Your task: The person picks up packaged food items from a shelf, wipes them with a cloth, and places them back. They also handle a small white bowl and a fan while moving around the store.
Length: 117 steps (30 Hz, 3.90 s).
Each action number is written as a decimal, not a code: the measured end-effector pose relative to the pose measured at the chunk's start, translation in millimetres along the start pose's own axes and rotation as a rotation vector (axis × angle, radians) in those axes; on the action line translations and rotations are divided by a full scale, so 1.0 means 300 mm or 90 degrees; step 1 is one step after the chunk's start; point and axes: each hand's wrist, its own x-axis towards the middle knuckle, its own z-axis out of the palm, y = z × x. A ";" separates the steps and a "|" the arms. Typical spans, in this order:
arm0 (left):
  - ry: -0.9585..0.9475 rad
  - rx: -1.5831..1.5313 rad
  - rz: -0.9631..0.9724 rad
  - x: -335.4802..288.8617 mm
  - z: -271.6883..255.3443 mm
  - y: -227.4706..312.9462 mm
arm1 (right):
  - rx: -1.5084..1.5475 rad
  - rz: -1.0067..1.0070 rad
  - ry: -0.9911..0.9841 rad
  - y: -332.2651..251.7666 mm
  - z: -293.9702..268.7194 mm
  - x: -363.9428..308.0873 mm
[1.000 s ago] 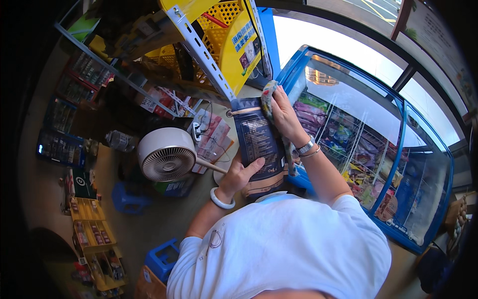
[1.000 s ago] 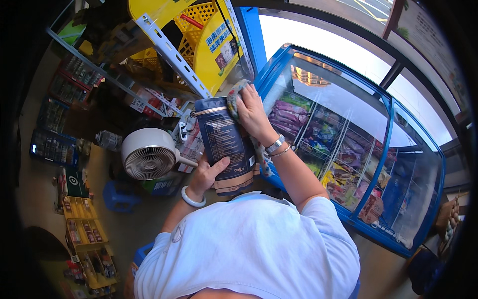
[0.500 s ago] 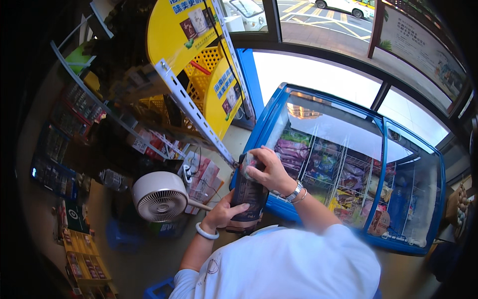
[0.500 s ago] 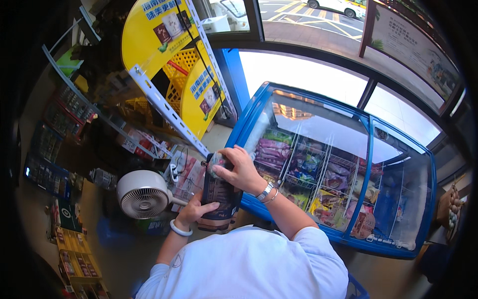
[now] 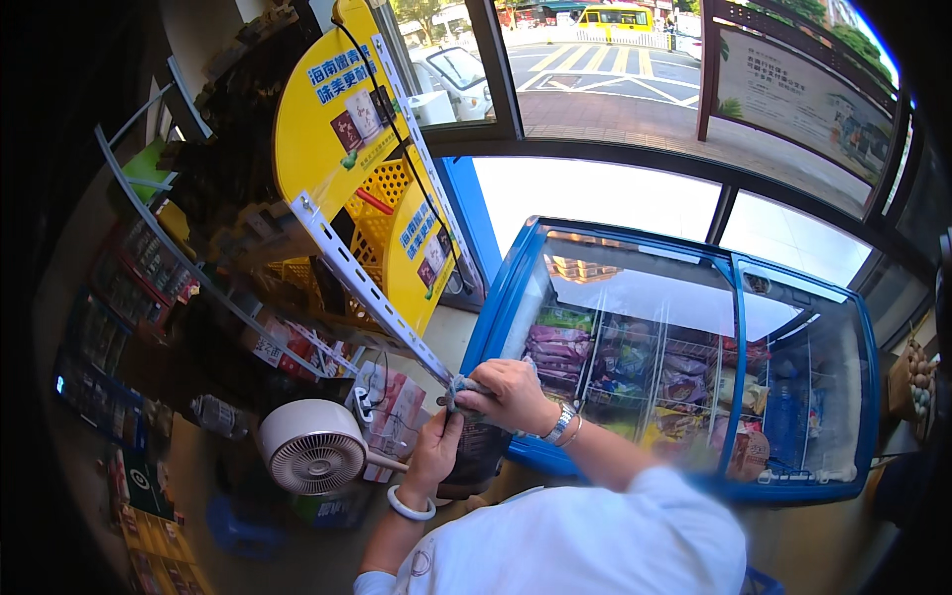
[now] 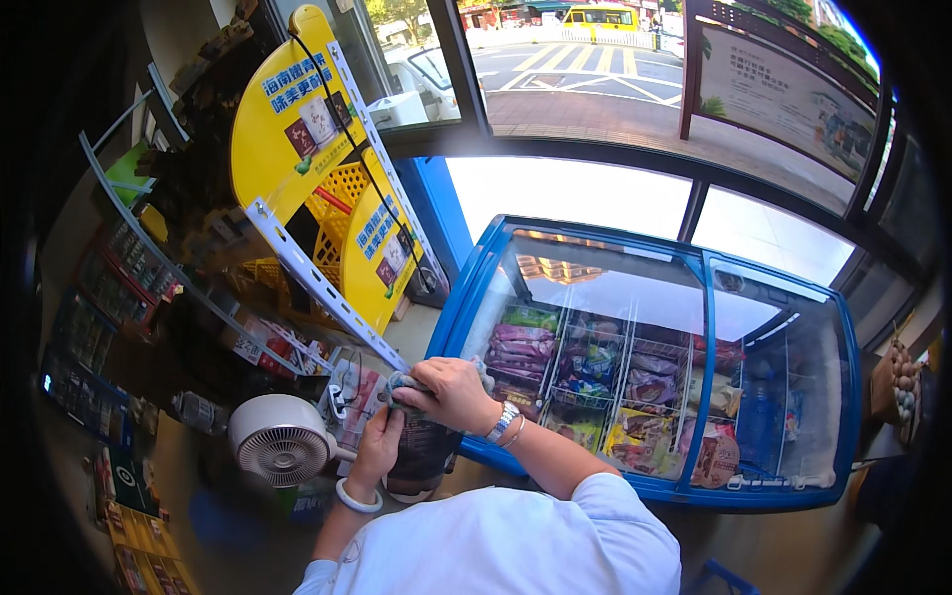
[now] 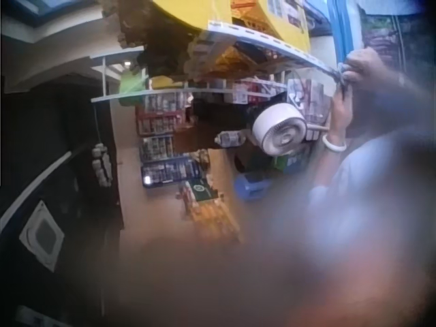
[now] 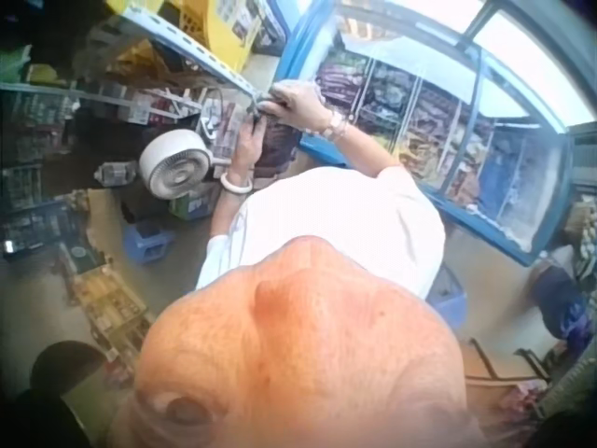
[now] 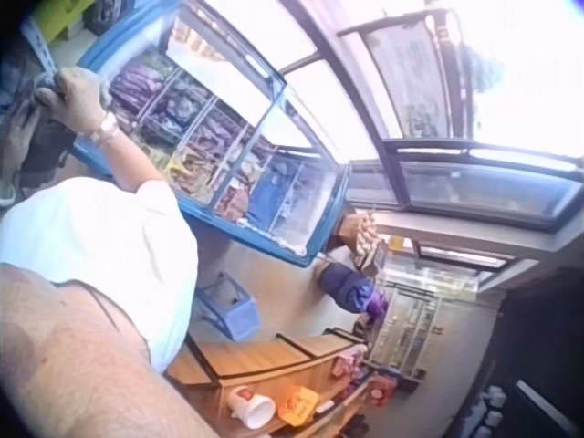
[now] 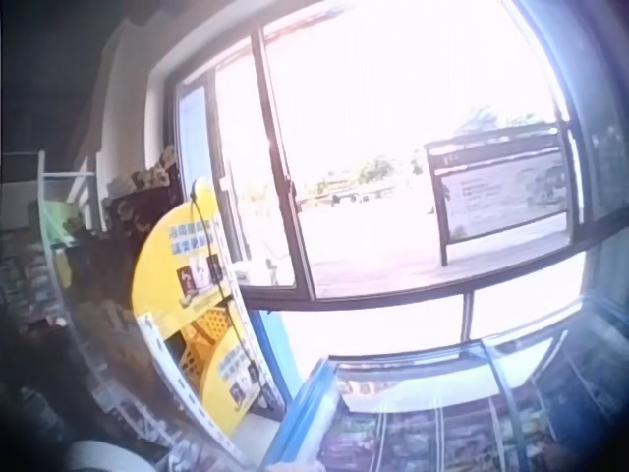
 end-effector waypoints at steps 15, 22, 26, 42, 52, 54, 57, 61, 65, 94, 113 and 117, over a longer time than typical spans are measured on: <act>0.172 -0.159 0.000 -0.037 -0.036 0.039 | 0.407 0.310 0.193 0.105 0.024 -0.076; 0.340 -0.348 0.026 0.006 -0.064 0.062 | 0.673 0.346 0.043 0.064 0.143 -0.204; 0.407 -0.362 0.016 0.017 -0.078 0.099 | 0.586 0.380 -0.090 0.054 0.125 -0.276; 0.478 -0.268 -0.034 0.012 -0.118 0.013 | 0.444 0.331 0.113 0.030 0.056 -0.251; 0.181 -0.323 0.016 -0.004 0.075 -0.046 | 0.087 0.114 0.142 -0.003 0.021 -0.218; 0.202 -0.354 -0.013 -0.005 0.073 -0.077 | 0.072 0.081 0.089 -0.019 0.038 -0.238; 0.196 -0.463 -0.045 -0.005 0.051 -0.091 | 0.056 0.047 0.027 -0.044 0.058 -0.259; 0.278 -0.437 -0.074 0.001 0.064 -0.100 | 0.043 0.017 -0.039 -0.085 0.047 -0.257; 0.327 -0.532 -0.149 0.010 0.055 -0.081 | 0.091 0.009 -0.090 -0.091 0.069 -0.272; -0.027 -0.547 -0.121 -0.070 0.082 -0.011 | -0.035 0.032 -0.130 -0.035 0.023 -0.042; -0.029 -0.581 -0.233 -0.126 0.044 -0.006 | -0.057 -0.061 -0.169 -0.045 0.067 0.007; 0.011 -0.620 -0.225 -0.139 0.053 0.016 | -0.031 0.052 -0.140 0.064 0.069 -0.015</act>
